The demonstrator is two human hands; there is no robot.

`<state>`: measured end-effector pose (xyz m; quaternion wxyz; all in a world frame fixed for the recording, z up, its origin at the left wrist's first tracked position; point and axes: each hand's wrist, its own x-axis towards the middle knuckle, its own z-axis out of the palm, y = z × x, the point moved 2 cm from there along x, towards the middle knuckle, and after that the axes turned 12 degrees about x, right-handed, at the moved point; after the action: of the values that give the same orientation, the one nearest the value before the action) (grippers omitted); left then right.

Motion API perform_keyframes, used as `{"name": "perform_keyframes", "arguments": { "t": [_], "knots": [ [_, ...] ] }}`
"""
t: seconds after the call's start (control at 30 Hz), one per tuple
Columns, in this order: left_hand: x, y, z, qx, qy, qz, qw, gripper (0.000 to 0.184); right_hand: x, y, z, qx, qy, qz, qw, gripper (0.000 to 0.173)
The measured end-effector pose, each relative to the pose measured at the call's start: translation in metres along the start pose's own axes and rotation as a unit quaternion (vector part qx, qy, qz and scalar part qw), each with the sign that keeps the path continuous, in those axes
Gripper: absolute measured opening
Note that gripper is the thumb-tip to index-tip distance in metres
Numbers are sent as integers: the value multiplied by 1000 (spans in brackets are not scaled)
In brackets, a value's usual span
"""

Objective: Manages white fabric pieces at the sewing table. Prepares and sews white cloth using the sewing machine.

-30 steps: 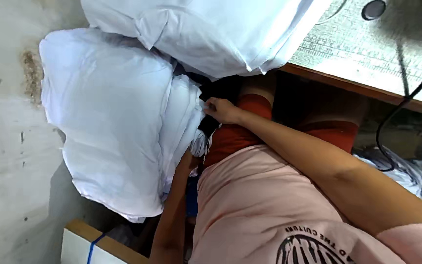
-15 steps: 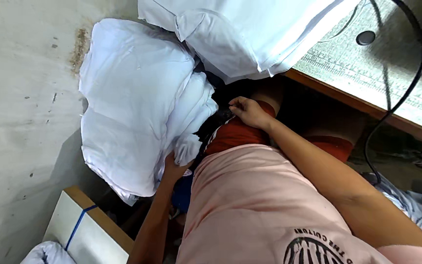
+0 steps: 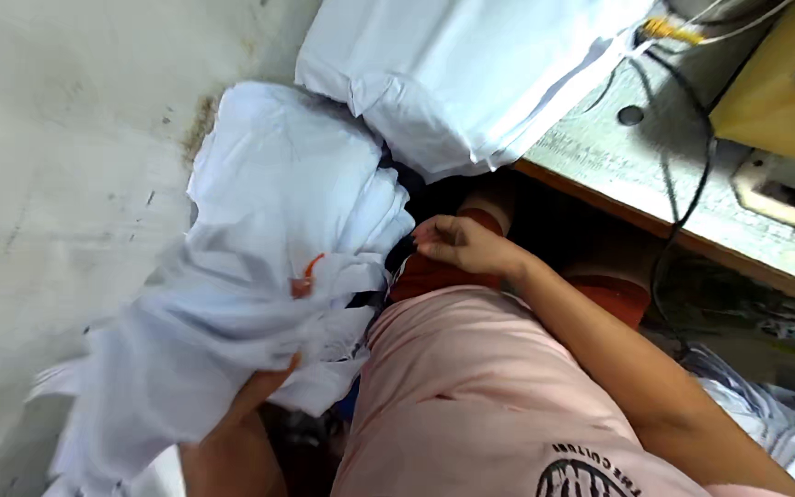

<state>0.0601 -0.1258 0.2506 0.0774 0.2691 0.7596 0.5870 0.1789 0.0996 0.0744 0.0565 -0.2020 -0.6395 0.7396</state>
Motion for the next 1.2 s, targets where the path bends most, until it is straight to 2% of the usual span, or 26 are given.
{"name": "perform_keyframes", "arguments": {
  "t": [0.03, 0.1, 0.17, 0.2, 0.23, 0.33, 0.4, 0.47, 0.53, 0.6, 0.67, 0.73, 0.8, 0.87, 0.93, 1.13, 1.2],
  "knots": [
    [16, -19, -3, -42, -129, 113, 984, 26, -11, -18, 2, 3, -14, -34, 999, 35],
    [34, 9, 38, -49, -156, 18, 986, 26, -29, -51, 5, 8, -27, -99, 995, 45],
    [58, -3, 63, -157, -276, 121, 940, 20, -41, -73, 8, 7, 1, -178, 984, 46],
    [69, -8, 75, -184, -305, 170, 919, 19, -44, -79, 9, 1, 35, -228, 973, 46],
    [77, -9, 86, -208, -317, 184, 907, 18, -45, -83, 9, -12, 75, -278, 958, 47],
    [96, -4, 116, -251, -362, 125, 889, 11, -46, -91, 2, -61, 185, -364, 911, 64],
    [107, 1, 139, -266, -397, 120, 870, 20, -49, -102, -6, -105, 246, -401, 876, 79],
    [108, 12, 163, -292, -424, 108, 851, 28, -54, -115, -14, -137, 280, -427, 849, 86],
    [99, 24, 185, -321, -427, 63, 843, 30, -59, -125, -20, -173, 314, -439, 824, 90],
    [87, 34, 204, -321, -429, 5, 844, 24, -63, -129, -26, -190, 342, -430, 813, 92],
    [77, 45, 217, -300, -430, -69, 849, 19, -67, -129, -36, -165, 359, -400, 827, 85],
    [70, 54, 226, -274, -422, -124, 855, 23, -72, -126, -45, -151, 383, -367, 834, 78],
    [67, 53, 234, -266, -433, -130, 851, 17, -75, -124, -51, -136, 404, -340, 838, 66],
    [68, 45, 241, -283, -463, -134, 829, 9, -75, -119, -57, -86, 408, -328, 848, 47],
    [71, 35, 246, -288, -502, -129, 805, 16, -74, -114, -61, -13, 399, -324, 858, 32],
    [67, 34, 249, -212, -519, -118, 820, 26, -64, -99, -64, 122, 418, -299, 849, 26],
    [66, 33, 250, -176, -503, -111, 839, 31, -62, -96, -64, 157, 415, -285, 849, 28]
  ]
}}
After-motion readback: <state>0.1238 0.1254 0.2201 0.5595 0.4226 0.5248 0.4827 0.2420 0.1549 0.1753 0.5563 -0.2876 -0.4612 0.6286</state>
